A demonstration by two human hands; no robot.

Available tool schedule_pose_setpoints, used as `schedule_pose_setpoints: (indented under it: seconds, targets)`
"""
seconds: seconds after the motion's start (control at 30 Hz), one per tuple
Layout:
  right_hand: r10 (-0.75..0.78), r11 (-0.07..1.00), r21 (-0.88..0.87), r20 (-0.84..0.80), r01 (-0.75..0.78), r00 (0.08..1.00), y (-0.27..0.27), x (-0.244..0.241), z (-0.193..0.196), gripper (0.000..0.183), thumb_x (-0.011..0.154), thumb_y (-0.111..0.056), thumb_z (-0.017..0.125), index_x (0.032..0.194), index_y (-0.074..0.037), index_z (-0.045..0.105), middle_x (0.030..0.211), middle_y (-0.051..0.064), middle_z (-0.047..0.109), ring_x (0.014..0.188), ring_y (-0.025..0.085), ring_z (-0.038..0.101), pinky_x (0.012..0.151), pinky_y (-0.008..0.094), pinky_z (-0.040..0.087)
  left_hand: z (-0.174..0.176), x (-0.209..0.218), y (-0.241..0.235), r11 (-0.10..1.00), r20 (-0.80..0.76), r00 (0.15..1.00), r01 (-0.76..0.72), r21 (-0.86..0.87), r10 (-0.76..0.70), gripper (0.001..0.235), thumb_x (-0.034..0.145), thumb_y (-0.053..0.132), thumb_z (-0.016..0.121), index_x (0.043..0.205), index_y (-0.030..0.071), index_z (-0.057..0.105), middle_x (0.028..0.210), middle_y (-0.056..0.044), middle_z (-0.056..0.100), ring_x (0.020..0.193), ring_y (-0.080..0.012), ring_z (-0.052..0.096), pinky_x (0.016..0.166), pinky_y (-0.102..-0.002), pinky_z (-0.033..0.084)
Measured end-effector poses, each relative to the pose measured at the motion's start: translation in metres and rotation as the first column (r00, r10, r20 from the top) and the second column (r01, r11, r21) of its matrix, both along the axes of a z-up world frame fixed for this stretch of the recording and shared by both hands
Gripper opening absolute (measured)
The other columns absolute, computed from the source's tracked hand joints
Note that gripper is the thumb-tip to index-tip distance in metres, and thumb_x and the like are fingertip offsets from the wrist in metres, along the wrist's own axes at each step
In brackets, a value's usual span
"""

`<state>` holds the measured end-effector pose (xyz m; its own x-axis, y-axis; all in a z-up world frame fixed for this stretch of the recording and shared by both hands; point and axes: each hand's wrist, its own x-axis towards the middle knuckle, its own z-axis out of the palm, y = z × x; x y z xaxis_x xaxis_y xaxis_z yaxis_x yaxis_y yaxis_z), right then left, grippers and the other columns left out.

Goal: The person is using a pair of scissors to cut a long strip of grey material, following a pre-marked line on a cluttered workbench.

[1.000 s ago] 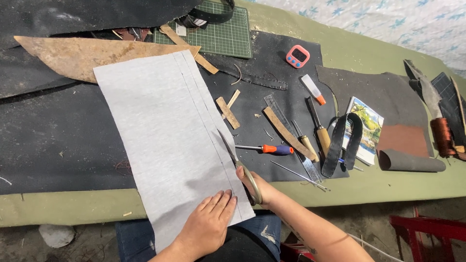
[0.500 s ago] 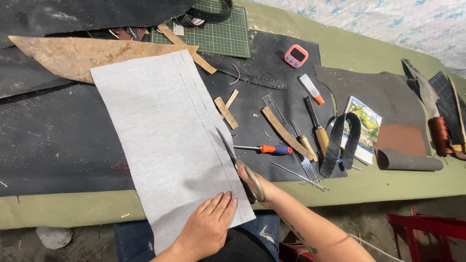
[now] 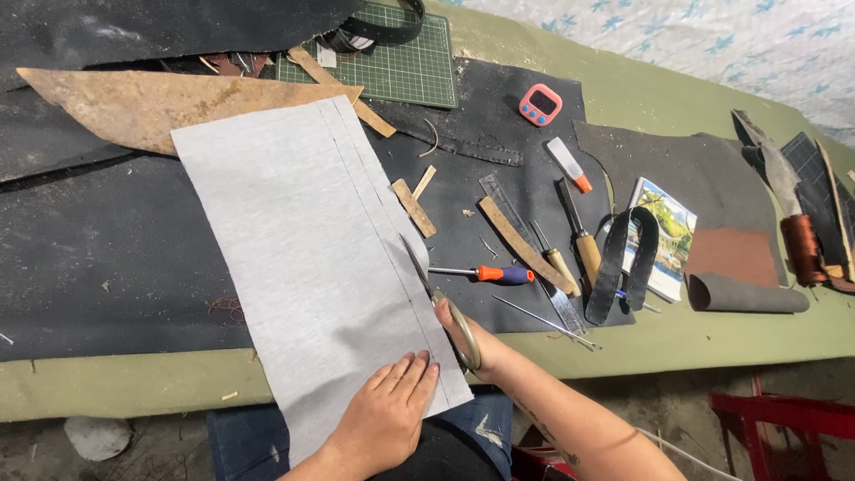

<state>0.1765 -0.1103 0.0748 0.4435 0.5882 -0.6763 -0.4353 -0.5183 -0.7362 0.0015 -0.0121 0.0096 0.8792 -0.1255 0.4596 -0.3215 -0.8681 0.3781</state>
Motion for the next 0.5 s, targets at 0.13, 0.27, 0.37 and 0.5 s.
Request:
schedule_pose_setpoints:
  seconds: [0.13,0.27,0.37,0.5]
  targets:
    - [-0.009,0.996,-0.086,0.002,0.009,1.0,0.002,0.0,0.002,0.098,0.076,-0.077,0.033,0.144,-0.008,0.049,0.148,0.014,0.059,0.14,0.024,0.053,0.118,0.04,0.041,-0.001,0.001,0.0,1.0,-0.002,1.0,0.008,-0.006,-0.008,0.052,0.094,0.014,0.046,0.141,-0.003,0.056,0.142,-0.026,0.059,0.128,-0.0395,0.059,0.103,-0.047,0.047]
    - [-0.016,0.987,-0.162,-0.013,0.014,1.0,0.008,-0.001,0.012,0.095,0.079,-0.073,0.031,0.141,-0.005,0.053,0.141,0.017,0.065,0.133,0.026,0.061,0.111,0.037,0.049,-0.002,0.002,-0.001,1.0,0.009,1.0,0.006,0.002,-0.006,0.052,0.094,0.015,0.045,0.14,-0.003,0.057,0.141,-0.027,0.06,0.127,-0.0394,0.06,0.103,-0.047,0.047]
    - [-0.047,0.958,-0.282,0.01,0.047,0.999,0.01,-0.001,0.014,0.09,0.083,-0.072,0.033,0.14,-0.006,0.055,0.136,0.016,0.066,0.127,0.024,0.061,0.106,0.035,0.05,-0.006,0.003,-0.001,1.0,-0.002,1.0,0.012,0.003,-0.012,0.052,0.093,0.015,0.045,0.141,-0.004,0.056,0.141,-0.027,0.059,0.127,-0.0404,0.059,0.103,-0.048,0.047]
    - [0.033,0.953,-0.305,0.104,0.0,0.994,0.002,0.003,-0.004,0.11,0.074,-0.082,0.033,0.154,-0.006,0.042,0.159,0.018,0.045,0.15,0.027,0.04,0.122,0.039,0.033,-0.006,0.003,-0.001,1.0,-0.023,1.0,0.015,-0.01,-0.016,0.052,0.094,0.014,0.045,0.142,-0.004,0.055,0.142,-0.027,0.058,0.129,-0.0401,0.058,0.104,-0.048,0.046]
